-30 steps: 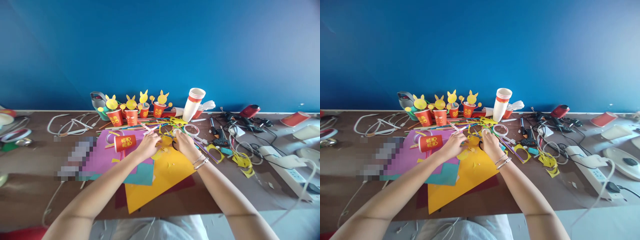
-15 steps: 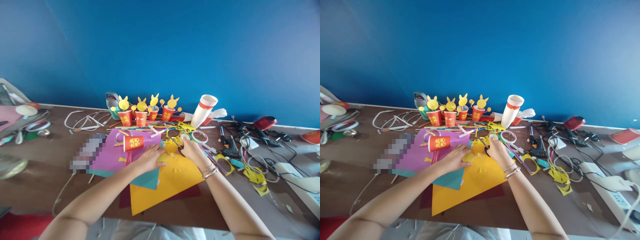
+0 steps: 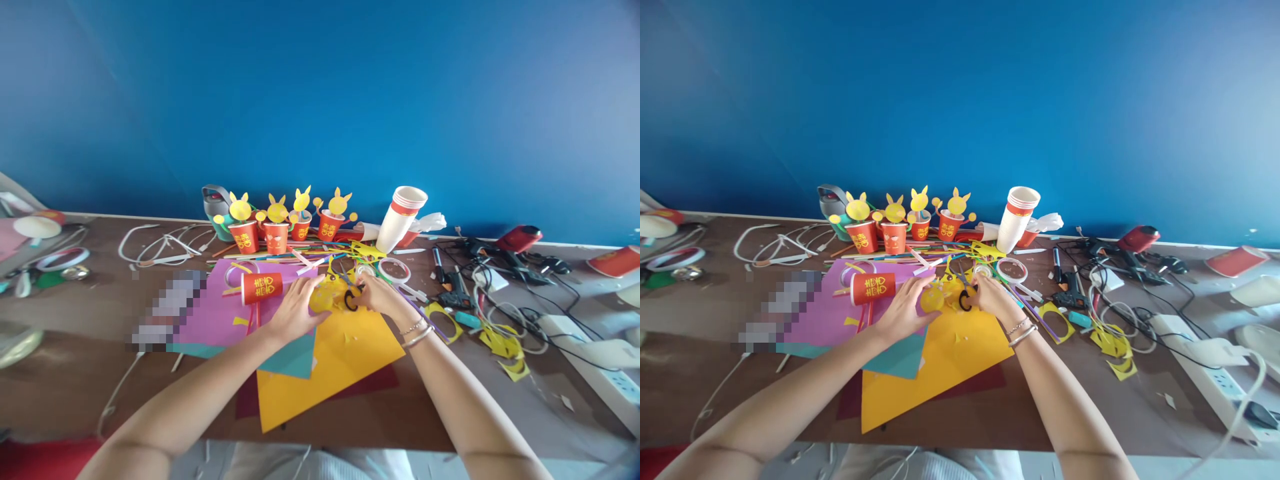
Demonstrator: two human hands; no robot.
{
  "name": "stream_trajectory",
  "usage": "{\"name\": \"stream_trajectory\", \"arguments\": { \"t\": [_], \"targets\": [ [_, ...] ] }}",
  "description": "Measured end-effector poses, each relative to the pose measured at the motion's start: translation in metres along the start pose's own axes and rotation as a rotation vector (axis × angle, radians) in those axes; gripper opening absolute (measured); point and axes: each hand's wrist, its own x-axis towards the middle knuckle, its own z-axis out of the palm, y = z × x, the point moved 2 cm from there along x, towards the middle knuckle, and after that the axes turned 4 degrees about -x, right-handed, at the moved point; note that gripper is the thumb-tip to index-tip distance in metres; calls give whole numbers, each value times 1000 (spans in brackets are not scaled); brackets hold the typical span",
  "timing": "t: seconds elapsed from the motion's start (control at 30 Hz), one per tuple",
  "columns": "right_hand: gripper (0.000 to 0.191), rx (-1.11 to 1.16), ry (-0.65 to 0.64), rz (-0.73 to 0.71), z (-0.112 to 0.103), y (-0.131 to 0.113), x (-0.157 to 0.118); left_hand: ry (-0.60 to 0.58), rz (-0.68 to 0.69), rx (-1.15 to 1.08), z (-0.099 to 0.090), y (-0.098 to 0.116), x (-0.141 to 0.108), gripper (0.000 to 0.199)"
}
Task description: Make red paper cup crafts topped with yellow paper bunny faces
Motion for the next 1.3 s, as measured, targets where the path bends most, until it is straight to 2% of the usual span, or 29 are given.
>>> {"name": "stream_trajectory", "arguments": {
  "t": [0.1, 0.17, 0.2, 0.23, 0.3, 0.33, 0.43, 0.5, 0.57, 0.6, 0.67, 0.77, 0.87, 0.97, 1.07, 1.13, 1.2, 1.3],
  "targets": [
    [16, 273, -50, -67, -2, -16, -3, 57, 1, -9, 0, 2, 1, 67],
    [28, 489, -213, -112, 3, -32, -8, 99, 13, 5, 0, 5, 2, 65],
    [30, 575, -260, -108, 5, -39, -10, 113, 23, 18, 0, 6, 3, 64],
    [30, 638, -254, -87, 8, -44, -11, 121, 35, 34, 0, 8, 4, 63],
    [24, 687, -164, -31, 11, -47, -12, 141, 52, 70, -1, 11, 6, 64],
    [21, 642, -94, -25, 11, -46, -11, 161, 52, 82, -2, 12, 7, 64],
    [9, 288, 228, -146, 2, -38, -9, 242, -18, 67, -8, 15, 7, 56],
    [9, 38, 384, -261, -6, -34, -9, 256, -73, 74, -16, 16, 5, 44],
    [13, -101, 434, -301, -11, -32, -10, 201, -68, 197, -27, 17, 2, 41],
    [14, -137, 442, -297, -12, -32, -10, 127, -14, 303, -33, 16, 0, 43],
    [14, -172, 466, -275, -14, -32, -10, 64, 16, 481, -48, 11, -3, 56],
    [13, -162, 481, -266, -15, -33, -10, -48, -24, 609, -66, -2, -4, 72],
    [12, -88, 488, -263, -18, -31, -9, -213, -26, 754, -72, -3, 0, 62],
    [9, 178, 438, -233, -20, -29, -6, -226, 58, 840, -68, 17, 6, 52],
    [17, 817, 236, -128, -14, -29, -3, -215, 237, 736, -54, 42, 9, 51],
    [24, 1134, 112, -75, -8, -31, -2, -258, 380, 654, -40, 52, 11, 54],
    [26, 1282, 35, -86, -4, -34, -1, -320, 452, 526, -27, 54, 14, 56],
    [22, 1441, -61, -126, 2, -36, -1, -421, 471, 409, -12, 49, 20, 58]
  ]
}}
